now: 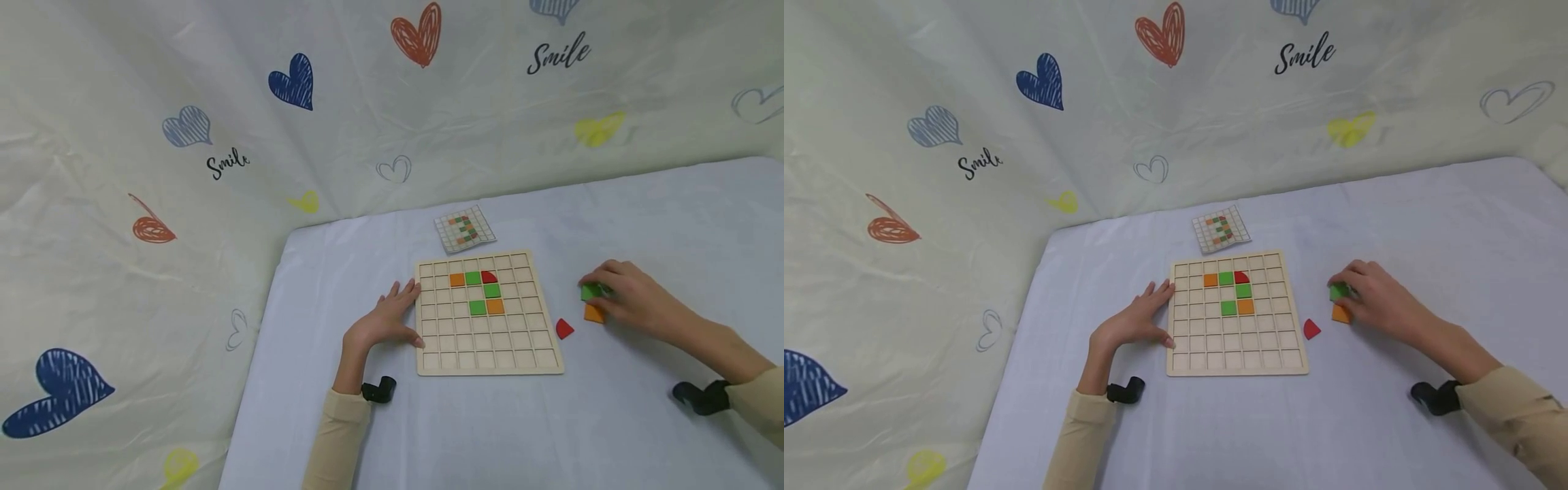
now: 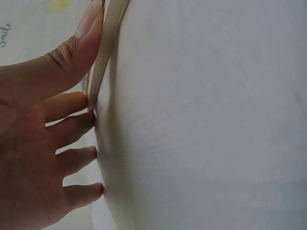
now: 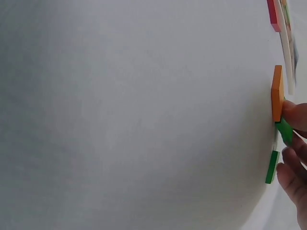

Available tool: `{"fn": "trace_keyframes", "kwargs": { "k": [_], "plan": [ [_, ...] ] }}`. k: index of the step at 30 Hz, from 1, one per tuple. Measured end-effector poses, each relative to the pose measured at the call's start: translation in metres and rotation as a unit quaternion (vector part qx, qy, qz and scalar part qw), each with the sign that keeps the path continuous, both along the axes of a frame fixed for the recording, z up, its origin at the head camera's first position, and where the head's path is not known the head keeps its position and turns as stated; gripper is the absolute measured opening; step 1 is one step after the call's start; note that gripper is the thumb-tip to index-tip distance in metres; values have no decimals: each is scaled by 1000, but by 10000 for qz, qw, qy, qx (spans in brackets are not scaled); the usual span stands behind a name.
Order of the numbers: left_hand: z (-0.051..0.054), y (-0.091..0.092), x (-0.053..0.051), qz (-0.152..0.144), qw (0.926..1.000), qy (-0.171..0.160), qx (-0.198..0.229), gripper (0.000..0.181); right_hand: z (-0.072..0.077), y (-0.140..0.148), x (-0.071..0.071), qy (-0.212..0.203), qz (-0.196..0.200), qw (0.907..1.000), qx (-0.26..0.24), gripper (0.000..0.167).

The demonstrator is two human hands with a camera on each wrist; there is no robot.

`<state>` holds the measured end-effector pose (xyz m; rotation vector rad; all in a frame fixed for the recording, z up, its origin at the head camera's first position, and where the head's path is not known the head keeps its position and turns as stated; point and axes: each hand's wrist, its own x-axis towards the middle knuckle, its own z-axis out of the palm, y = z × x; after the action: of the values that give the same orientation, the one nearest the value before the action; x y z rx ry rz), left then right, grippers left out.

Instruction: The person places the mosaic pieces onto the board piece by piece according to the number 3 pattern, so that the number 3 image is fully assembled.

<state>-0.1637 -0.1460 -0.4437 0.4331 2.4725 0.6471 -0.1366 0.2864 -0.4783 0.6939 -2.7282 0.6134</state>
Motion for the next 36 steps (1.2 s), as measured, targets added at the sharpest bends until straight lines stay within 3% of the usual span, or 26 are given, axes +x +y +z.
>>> {"fn": "trace_keyframes", "kwargs": {
  "k": [9,21,28,36],
  "plan": [
    [-1,1,0,-14,10000,8,-70,116,0,-5,1,-38,-47,9995,-307,35],
    [0,1,1,-13,9999,-32,-97,115,3,-15,4,151,334,9940,-1026,36],
    [2,1,1,14,10000,-31,-66,116,10,-23,6,-583,100,9919,-1127,37],
    [3,2,0,9,10000,-1,-47,115,20,-35,8,-1124,162,9853,-1276,37]
  ]
}}
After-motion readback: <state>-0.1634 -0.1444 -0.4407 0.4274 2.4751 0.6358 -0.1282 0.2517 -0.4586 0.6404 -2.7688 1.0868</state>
